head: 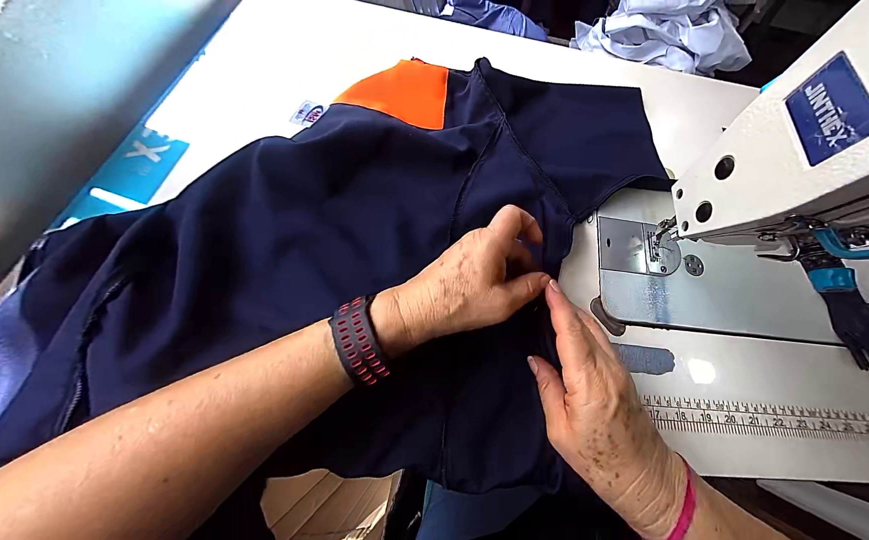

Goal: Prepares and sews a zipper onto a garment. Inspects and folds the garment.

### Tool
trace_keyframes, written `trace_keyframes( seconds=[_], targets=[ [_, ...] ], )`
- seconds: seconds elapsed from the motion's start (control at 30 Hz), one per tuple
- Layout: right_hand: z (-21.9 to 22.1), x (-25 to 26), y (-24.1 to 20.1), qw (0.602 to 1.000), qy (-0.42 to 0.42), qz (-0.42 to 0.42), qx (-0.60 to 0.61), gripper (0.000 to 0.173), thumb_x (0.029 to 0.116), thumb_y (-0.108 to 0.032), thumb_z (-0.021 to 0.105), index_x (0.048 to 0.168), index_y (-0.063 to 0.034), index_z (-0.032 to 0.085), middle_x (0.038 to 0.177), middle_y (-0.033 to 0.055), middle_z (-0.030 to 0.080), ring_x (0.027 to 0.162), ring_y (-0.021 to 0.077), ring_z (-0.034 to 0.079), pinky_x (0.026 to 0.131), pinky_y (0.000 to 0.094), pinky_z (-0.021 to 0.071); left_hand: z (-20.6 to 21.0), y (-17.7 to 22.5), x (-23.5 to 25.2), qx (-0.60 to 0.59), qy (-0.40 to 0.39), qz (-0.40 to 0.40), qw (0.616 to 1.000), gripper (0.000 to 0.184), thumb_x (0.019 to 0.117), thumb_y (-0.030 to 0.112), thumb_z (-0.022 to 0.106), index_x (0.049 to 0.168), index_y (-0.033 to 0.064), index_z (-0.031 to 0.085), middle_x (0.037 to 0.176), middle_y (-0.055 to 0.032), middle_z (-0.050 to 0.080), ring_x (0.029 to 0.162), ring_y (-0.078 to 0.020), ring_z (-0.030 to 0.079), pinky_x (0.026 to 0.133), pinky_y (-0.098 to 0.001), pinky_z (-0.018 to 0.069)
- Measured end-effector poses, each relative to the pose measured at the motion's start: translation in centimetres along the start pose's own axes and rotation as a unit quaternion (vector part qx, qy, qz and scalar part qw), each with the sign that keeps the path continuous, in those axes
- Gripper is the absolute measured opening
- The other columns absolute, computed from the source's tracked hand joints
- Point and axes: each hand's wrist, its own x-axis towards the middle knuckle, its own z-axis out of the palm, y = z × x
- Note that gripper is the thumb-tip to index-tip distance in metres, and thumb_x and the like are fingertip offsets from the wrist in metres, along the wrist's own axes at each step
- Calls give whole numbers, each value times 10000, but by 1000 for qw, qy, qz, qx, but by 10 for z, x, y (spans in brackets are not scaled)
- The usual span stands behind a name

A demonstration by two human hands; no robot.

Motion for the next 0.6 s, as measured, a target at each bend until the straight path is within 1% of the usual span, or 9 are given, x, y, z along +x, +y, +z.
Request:
trace_keyframes(
  seconds=[0.07,0.13,0.17,0.23,0.3,0.37,0.43,0.5,0.6],
  targets=[
    [-3,-6,1,1000,5,-3,-11,341,941,-150,583,1206,1,734,1328,181,678,1247,293,652,1025,321,529,-2,1,12,-21,-26,-40,999,353,914,127,711,1218,11,574,774,-11,690,671,-48,663,643,-219,560],
    [-19,-12,5,1000,10,13,17,289,991,-179,560,1131,-48,776,1269,114,723,1186,214,685,987,295,550,1,1,18,-10,-28,-58,998,122,888,96,733,1005,64,740,786,3,714,681,-32,650,651,-232,533],
    [-28,-16,10,998,11,33,43,272,1003,-172,556,1116,-53,775,1209,78,746,1113,151,705,944,261,568,2,1,20,-14,-31,-79,996,61,888,90,738,946,84,756,777,17,719,646,-14,643,618,-211,537],
    [-42,-23,24,993,4,85,84,252,983,-175,573,1114,-41,740,1029,29,753,896,50,710,792,185,592,-1,7,25,-79,-43,-168,982,69,899,59,760,961,51,730,776,-11,730,611,-38,668,575,-202,558],
    [-45,-28,29,987,-18,125,102,267,955,-224,620,1139,-54,710,956,-19,755,805,7,678,698,148,559,-5,11,29,-182,-40,-238,953,115,895,2,746,992,20,686,754,-31,721,586,-61,669,542,-198,556],
    [-42,-31,27,985,-35,129,105,349,908,-257,666,1186,-48,698,904,-46,734,780,7,630,682,147,507,-9,15,33,-279,-37,-286,916,86,918,-37,701,979,17,672,736,-29,720,581,-65,673,535,-190,557],
    [-39,-29,23,981,-59,129,134,395,855,-206,675,1215,-42,688,863,-57,712,774,7,634,694,148,520,-11,14,33,-341,-40,-288,894,100,935,-62,663,971,31,665,737,-17,723,602,-65,687,560,-196,576],
    [-39,-27,21,976,-70,137,157,357,827,-156,669,1167,-48,689,827,-56,692,729,-1,621,654,140,514,-11,5,27,-385,-40,-243,889,141,934,-94,633,961,38,675,735,-14,727,620,-67,695,590,-200,588],
    [-47,-25,27,983,-46,150,91,314,785,-159,657,1087,-73,661,766,-63,671,653,-22,593,571,129,479,-11,-9,19,-443,-28,-174,879,201,917,-118,596,935,65,678,739,-17,735,630,-79,708,632,-218,609]
  ],
)
